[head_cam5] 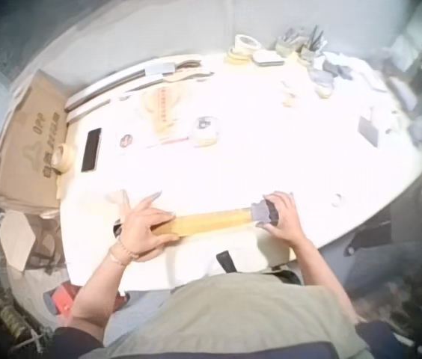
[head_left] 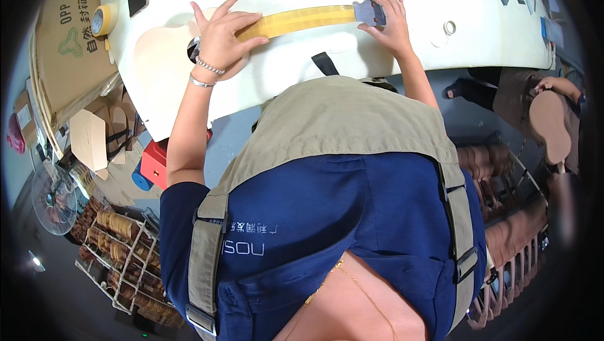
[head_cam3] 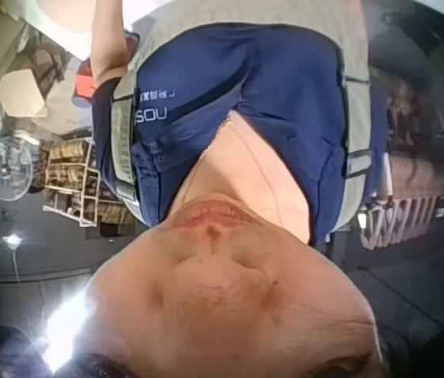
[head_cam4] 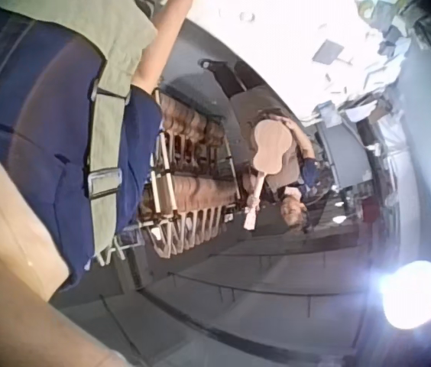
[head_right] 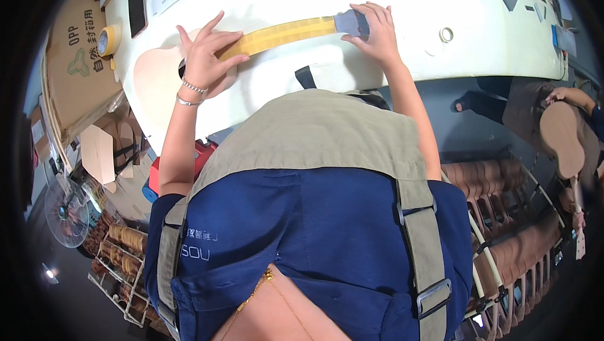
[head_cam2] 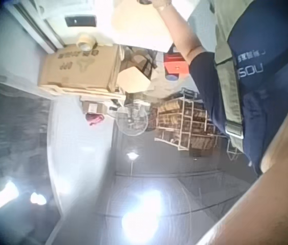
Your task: The person assembles acoustic guitars by attaching necks to bodies. They apply tape to the neck joint, align the neck with the body, and press them together. The person wipes the guitar body with a cloth and places the assembled guitar on a rack before repeating the process with another unit.
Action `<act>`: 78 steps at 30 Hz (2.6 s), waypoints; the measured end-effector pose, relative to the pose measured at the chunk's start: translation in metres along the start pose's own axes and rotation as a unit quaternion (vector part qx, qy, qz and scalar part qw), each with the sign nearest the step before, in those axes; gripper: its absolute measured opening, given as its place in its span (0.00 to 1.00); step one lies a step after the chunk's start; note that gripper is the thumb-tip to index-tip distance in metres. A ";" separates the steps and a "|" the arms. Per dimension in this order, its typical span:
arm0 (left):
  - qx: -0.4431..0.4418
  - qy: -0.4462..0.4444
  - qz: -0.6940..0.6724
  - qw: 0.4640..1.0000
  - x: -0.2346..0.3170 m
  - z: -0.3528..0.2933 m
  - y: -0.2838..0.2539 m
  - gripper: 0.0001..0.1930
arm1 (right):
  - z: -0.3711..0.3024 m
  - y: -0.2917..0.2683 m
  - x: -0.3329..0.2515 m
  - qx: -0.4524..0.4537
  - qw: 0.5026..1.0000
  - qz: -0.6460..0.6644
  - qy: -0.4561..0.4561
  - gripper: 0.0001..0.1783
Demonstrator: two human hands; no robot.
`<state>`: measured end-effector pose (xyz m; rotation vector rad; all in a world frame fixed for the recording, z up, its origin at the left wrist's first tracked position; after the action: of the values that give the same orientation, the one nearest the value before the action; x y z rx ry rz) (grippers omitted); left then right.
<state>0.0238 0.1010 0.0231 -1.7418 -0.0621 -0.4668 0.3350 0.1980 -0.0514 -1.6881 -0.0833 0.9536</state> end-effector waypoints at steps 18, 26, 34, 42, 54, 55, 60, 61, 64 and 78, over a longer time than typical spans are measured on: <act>0.051 0.042 -0.037 0.997 0.080 0.084 0.037 0.15 | 0.001 0.000 -0.001 0.027 0.999 0.023 -0.007 0.38; 0.085 0.008 -0.040 0.996 0.108 0.107 0.049 0.10 | 0.001 0.002 0.001 0.057 0.998 0.008 -0.022 0.37; 0.137 -0.068 -0.230 0.961 0.065 0.110 0.032 0.16 | 0.001 0.002 0.000 0.052 0.998 0.018 -0.012 0.37; -0.155 -0.054 -0.119 0.979 0.098 0.125 0.044 0.25 | 0.000 0.005 0.002 0.073 0.997 0.004 -0.025 0.35; -0.217 0.043 -0.048 0.974 0.061 0.104 0.027 0.26 | 0.001 0.003 0.000 0.056 0.998 -0.012 -0.007 0.36; -0.210 0.053 -0.024 0.976 0.054 0.097 0.022 0.27 | 0.000 0.004 0.001 0.056 0.998 -0.016 -0.006 0.36; -0.237 0.003 0.053 0.970 0.011 0.059 0.002 0.40 | 0.000 0.004 0.002 0.053 0.998 -0.025 0.004 0.36; -0.203 0.009 0.068 0.977 0.015 0.055 -0.002 0.41 | 0.001 0.004 0.001 0.058 0.998 -0.028 0.005 0.35; -0.099 0.023 0.064 0.993 0.045 0.052 0.011 0.45 | 0.000 0.005 0.000 0.068 0.997 -0.028 0.005 0.34; -0.022 -0.094 0.235 0.967 0.120 0.049 0.070 0.41 | 0.001 0.003 -0.002 0.069 0.998 0.005 -0.008 0.35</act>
<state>0.1678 0.1059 -0.0081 -1.7697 0.2244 0.0464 0.3322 0.1966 -0.0528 -1.5553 -0.0196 0.9592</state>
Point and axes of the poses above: each hand's wrist, its own z-axis towards the middle knuckle, its own y-axis out of the palm, x = y × z, the point moved 4 cm from there along z, towards the middle knuckle, and after that the axes turned 13 degrees about -x, right-handed, at the moved point
